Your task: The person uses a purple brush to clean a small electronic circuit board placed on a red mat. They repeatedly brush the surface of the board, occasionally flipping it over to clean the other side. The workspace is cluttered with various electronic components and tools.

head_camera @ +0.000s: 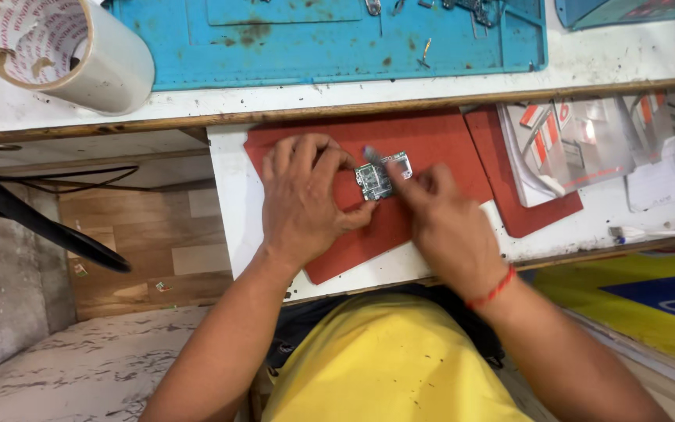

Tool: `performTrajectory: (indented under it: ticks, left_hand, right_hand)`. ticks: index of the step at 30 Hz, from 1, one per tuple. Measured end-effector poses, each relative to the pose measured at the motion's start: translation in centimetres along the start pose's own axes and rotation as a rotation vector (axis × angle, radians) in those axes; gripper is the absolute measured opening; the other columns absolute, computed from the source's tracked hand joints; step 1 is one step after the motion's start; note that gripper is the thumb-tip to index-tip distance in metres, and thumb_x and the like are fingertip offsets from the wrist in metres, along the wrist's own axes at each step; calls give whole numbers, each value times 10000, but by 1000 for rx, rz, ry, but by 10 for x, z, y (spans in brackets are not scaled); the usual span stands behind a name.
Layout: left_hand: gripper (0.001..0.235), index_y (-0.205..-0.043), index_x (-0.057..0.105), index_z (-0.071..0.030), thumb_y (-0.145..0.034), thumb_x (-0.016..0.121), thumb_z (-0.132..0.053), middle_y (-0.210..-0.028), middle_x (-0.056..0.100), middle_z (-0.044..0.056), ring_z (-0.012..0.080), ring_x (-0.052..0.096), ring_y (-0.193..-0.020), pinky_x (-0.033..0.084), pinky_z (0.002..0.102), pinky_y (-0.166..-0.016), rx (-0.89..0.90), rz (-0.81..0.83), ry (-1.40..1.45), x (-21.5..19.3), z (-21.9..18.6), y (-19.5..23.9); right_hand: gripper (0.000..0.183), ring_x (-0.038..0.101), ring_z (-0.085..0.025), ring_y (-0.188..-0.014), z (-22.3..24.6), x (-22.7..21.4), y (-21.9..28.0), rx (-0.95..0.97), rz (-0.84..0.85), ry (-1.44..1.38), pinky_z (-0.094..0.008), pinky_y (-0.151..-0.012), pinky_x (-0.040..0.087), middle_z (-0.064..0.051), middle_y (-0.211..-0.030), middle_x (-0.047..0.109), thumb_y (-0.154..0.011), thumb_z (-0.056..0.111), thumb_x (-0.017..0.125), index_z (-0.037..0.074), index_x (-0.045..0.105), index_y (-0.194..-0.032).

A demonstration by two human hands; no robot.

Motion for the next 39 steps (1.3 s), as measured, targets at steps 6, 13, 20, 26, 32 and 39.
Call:
performTrajectory:
  ticks: [6, 13, 20, 26, 32, 39]
  left_hand:
    - [581, -1020, 667, -132, -605, 963, -408, -1143, 548, 63, 319, 487, -1162, 363, 523, -997, 45, 24, -13, 0, 2, -1]
    - [514, -980, 697, -146, -628, 963, -411, -1142, 552, 20, 271, 492, -1166, 361, 504, -1041, 45, 25, -2, 5, 4, 5]
    - [466, -950, 720, -156, -631, 951, -405, -1135, 572, 19, 272, 502, -1157, 356, 508, -1034, 59, 34, -25, 4, 4, 2]
    - [459, -998, 736, -165, -654, 942, -389, -1154, 594, 16, 274, 509, -1173, 367, 490, -1038, 59, -11, -38, 0, -3, 4]
    - [529, -1080, 762, -166, -656, 934, -432, -1176, 600, 21, 282, 504, -1179, 353, 489, -1026, 130, 16, -67, -6, -12, 2]
    - [506, -984, 749, -141, -610, 945, -420, -1138, 600, 23, 277, 505, -1187, 345, 496, -1033, 57, 64, -73, -4, -15, -5]
  right_hand:
    - [648, 653, -405, -719, -4, -6, 16, 12, 14, -115, -483, -591, 541, -203, -1085, 587, -858, -36, 521, 149, 540, -1479]
    - [600, 657, -392, -767, -6, -8, 17, -120, 2, -140, -479, -644, 547, -195, -1103, 604, -885, -52, 513, 126, 590, -1453]
    - [485, 663, -394, -769, -13, -2, 9, -15, -46, -86, -472, -647, 544, -182, -1048, 626, -959, 23, 584, 157, 634, -1423]
    - [599, 661, -407, -771, -9, -2, 18, -105, -26, -148, -491, -682, 558, -209, -1086, 603, -858, -32, 544, 110, 593, -1438]
    - [631, 665, -398, -739, -7, 0, 23, -71, 88, -164, -484, -633, 560, -193, -1077, 588, -837, -25, 541, 135, 559, -1447]
    - [614, 680, -381, -715, -10, -2, 42, 17, 18, -190, -490, -650, 558, -162, -1028, 601, -832, 12, 559, 159, 583, -1427]
Point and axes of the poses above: each hand's wrist, its own y-axis away from the middle knuckle, its own x-axis out of the palm, z = x × y, the point moved 3 cm from there along -y, towards the middle knuckle
